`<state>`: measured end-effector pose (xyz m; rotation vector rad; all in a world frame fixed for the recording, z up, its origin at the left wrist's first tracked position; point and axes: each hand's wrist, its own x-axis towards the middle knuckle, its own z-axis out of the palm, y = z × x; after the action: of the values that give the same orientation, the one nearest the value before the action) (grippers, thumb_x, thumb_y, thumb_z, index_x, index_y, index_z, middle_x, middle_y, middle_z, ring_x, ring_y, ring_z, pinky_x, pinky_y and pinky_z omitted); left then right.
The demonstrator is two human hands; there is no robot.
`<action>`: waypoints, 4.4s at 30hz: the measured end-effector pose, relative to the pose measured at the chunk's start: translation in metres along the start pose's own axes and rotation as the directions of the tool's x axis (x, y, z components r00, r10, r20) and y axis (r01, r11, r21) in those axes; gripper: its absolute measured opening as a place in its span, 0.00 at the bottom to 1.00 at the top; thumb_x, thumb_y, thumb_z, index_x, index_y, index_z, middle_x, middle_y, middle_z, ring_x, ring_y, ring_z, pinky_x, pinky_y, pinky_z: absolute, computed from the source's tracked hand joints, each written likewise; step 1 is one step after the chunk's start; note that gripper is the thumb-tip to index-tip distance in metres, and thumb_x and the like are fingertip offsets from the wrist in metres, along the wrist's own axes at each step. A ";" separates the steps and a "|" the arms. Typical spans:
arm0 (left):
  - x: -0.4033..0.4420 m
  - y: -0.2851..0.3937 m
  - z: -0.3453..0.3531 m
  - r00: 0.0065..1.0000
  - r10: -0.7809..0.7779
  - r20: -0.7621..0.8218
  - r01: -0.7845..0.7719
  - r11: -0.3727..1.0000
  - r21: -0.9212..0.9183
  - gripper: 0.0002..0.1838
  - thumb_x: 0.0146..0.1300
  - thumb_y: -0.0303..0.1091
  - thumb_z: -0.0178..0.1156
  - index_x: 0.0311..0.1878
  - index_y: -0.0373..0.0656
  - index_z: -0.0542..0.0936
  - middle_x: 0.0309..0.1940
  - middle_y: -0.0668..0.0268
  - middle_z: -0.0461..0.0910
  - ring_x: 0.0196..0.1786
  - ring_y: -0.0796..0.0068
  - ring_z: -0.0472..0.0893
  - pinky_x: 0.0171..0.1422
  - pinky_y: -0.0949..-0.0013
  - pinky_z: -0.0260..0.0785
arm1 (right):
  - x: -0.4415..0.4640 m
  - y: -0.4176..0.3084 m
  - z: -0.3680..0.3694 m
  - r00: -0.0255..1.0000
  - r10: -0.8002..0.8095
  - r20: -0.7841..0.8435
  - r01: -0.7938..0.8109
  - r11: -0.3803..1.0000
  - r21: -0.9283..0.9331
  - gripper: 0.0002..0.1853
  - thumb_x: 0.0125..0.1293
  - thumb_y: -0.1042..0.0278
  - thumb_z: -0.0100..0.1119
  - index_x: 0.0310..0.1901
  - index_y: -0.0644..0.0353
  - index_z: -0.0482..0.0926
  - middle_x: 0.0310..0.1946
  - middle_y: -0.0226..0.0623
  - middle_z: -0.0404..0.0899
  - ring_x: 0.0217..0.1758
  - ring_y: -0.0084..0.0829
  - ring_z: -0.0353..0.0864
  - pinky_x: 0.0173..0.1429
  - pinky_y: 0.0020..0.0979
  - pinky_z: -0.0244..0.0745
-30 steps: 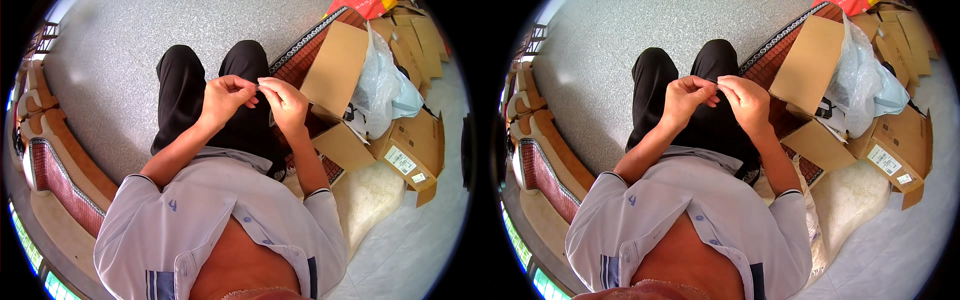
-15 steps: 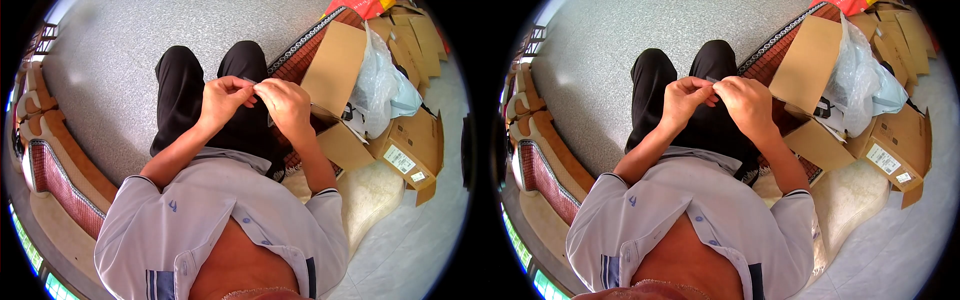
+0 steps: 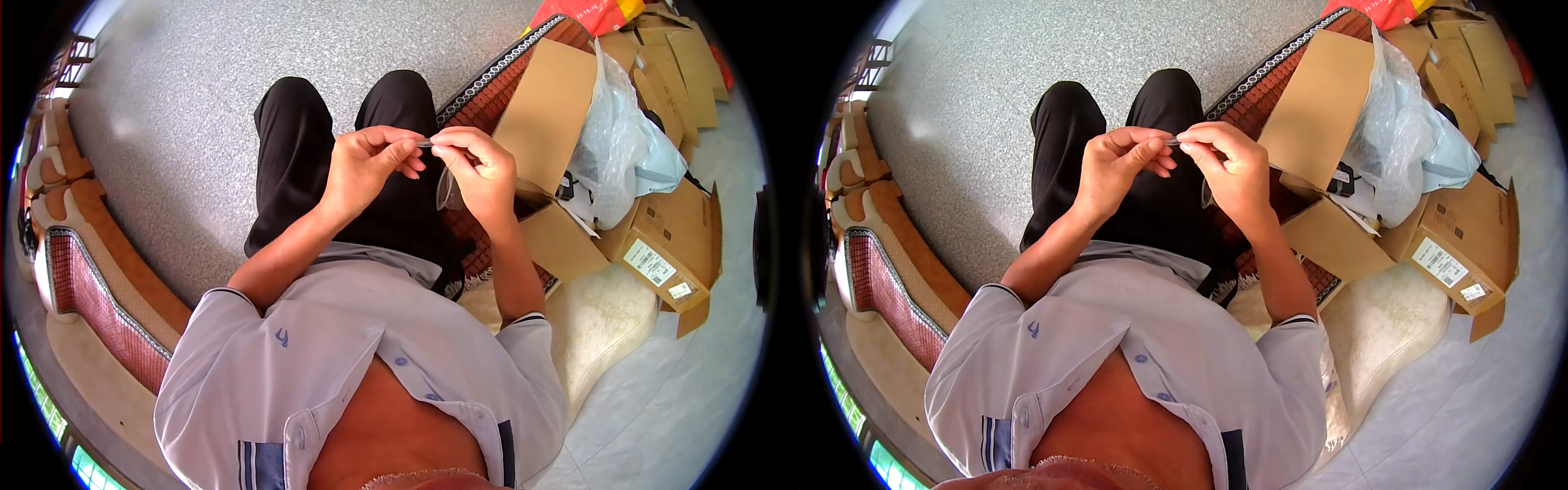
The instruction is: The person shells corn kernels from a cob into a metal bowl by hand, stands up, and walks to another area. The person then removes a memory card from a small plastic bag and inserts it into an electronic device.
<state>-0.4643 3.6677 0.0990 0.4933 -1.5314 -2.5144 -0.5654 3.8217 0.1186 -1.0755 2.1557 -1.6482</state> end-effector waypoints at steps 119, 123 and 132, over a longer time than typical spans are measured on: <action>0.052 -0.125 0.056 0.812 0.057 0.581 -0.557 -0.219 0.801 0.09 0.50 0.37 0.69 0.31 0.45 0.82 0.29 0.63 0.82 0.42 0.63 0.80 0.66 0.56 0.60 | -0.155 0.118 0.005 0.763 0.285 -0.580 -0.579 0.700 -0.417 0.24 0.57 0.71 0.63 0.57 0.59 0.74 0.56 0.48 0.69 0.61 0.49 0.67 0.66 0.41 0.63; 0.052 -0.116 0.048 0.782 0.307 0.542 -0.604 0.162 0.780 0.08 0.52 0.26 0.64 0.37 0.45 0.80 0.29 0.63 0.81 0.36 0.61 0.81 0.48 0.61 0.72 | -0.158 0.124 0.005 0.742 0.276 -0.611 -0.569 0.742 -0.355 0.23 0.59 0.70 0.62 0.57 0.60 0.74 0.58 0.48 0.68 0.60 0.47 0.68 0.66 0.40 0.63; 0.015 -0.024 0.005 0.957 0.116 0.267 -0.263 0.736 0.624 0.23 0.57 0.16 0.62 0.56 0.38 0.72 0.30 0.67 0.76 0.35 0.78 0.81 0.43 0.73 0.74 | -0.126 0.081 0.020 0.798 0.330 -0.504 -0.436 0.894 -0.105 0.19 0.69 0.66 0.54 0.58 0.65 0.72 0.53 0.47 0.75 0.58 0.42 0.73 0.63 0.37 0.66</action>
<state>-0.4793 3.6783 0.0773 0.1187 -2.4151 -1.8559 -0.4983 3.8989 0.0074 -0.2218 2.6830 -1.6199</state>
